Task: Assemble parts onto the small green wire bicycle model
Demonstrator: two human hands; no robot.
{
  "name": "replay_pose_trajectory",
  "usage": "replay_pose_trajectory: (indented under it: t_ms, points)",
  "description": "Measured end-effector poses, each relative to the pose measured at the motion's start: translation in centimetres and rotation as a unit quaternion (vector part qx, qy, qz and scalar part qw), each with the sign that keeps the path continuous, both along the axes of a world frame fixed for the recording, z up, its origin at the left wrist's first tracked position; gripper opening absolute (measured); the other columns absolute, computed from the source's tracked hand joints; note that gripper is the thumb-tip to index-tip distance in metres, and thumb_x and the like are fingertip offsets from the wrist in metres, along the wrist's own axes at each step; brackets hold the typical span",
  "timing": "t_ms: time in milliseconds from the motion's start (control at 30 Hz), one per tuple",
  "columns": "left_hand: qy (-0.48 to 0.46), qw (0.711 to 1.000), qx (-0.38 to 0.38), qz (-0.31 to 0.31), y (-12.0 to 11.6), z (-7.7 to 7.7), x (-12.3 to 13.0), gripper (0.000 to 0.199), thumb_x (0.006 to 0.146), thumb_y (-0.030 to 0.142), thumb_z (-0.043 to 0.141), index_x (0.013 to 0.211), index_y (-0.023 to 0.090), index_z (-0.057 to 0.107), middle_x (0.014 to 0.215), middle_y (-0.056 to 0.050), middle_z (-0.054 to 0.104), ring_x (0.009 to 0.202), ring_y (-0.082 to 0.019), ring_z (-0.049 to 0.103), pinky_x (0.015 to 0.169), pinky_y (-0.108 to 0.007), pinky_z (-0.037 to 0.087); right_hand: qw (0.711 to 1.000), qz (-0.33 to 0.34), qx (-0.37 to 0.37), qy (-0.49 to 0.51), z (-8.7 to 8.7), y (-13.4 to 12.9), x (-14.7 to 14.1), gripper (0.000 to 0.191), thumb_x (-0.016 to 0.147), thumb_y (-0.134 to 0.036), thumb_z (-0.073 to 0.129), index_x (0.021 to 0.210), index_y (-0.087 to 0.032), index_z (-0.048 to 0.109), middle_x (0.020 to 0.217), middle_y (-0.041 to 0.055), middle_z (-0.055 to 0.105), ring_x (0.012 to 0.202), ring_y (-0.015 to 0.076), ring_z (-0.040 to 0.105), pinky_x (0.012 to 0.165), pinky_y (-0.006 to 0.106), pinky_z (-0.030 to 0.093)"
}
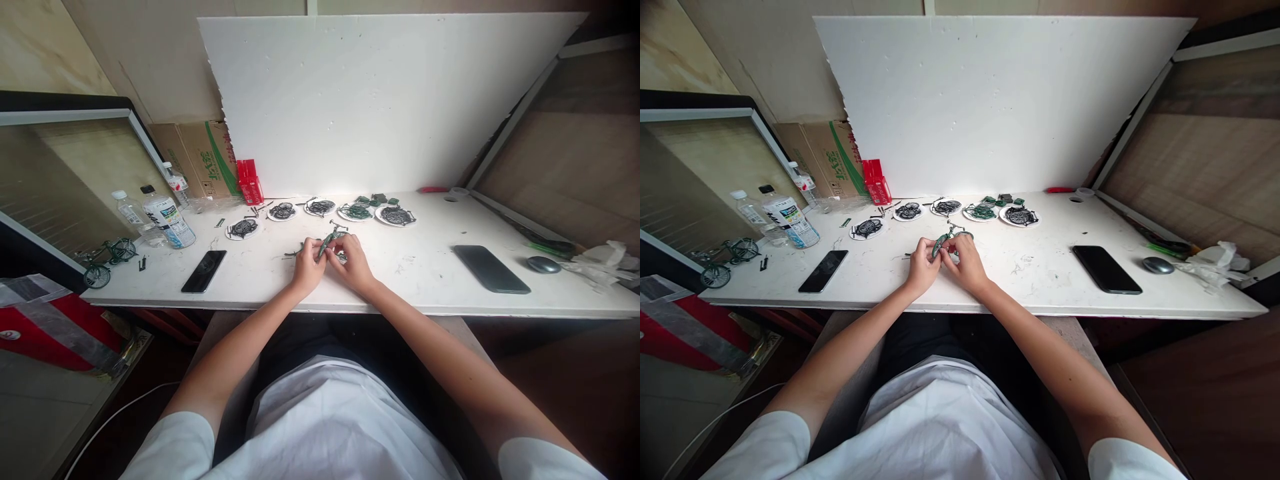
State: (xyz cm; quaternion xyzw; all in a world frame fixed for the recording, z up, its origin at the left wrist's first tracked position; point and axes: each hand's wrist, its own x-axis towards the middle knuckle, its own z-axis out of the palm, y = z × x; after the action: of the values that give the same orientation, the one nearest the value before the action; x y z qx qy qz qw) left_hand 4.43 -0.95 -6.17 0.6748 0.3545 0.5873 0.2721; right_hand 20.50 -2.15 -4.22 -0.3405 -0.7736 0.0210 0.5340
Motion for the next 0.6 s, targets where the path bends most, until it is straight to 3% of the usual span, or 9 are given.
replay_pose_trajectory:
  t_ms: [133,300,600]
  points:
    - [-0.034,0.999,-0.023,-0.001,0.48,-0.33,0.02,0.022,0.095,0.02,0.074,0.109,0.022,0.058,0.106,-0.011,0.082,0.099,-0.023,0.082,0.081,-0.03,0.064,1.0,-0.009,-0.001,-0.003,-0.32,0.3,0.16,0.008,0.108,-0.032,0.06,0.103,-0.026,0.059,0.093,0.0075,0.065,0.091,0.028,0.058,0.079,0.045,0.047]
    - [-0.046,0.998,-0.022,-0.036,0.62,-0.37,0.04,0.031,0.096,0.021,0.071,0.126,0.017,0.069,0.123,-0.015,0.08,0.112,-0.025,0.08,0.095,-0.034,0.064,1.0,-0.01,0.004,-0.005,-0.45,0.4,0.23,0.009,0.109,-0.033,0.06,0.103,-0.026,0.06,0.093,0.007,0.065,0.09,0.027,0.058,0.08,0.045,0.048]
    - [0.038,0.999,0.013,-0.004,0.17,0.14,-0.17,0.024,0.102,0.029,0.066,0.117,0.016,0.079,0.104,-0.01,0.083,0.092,-0.022,0.079,0.082,-0.029,0.06,1.0,-0.022,-0.006,-0.003,-0.53,0.41,0.29,0.015,0.109,-0.035,0.061,0.097,-0.026,0.058,0.088,0.006,0.063,0.087,0.0259,0.057,0.074,0.041,0.046]
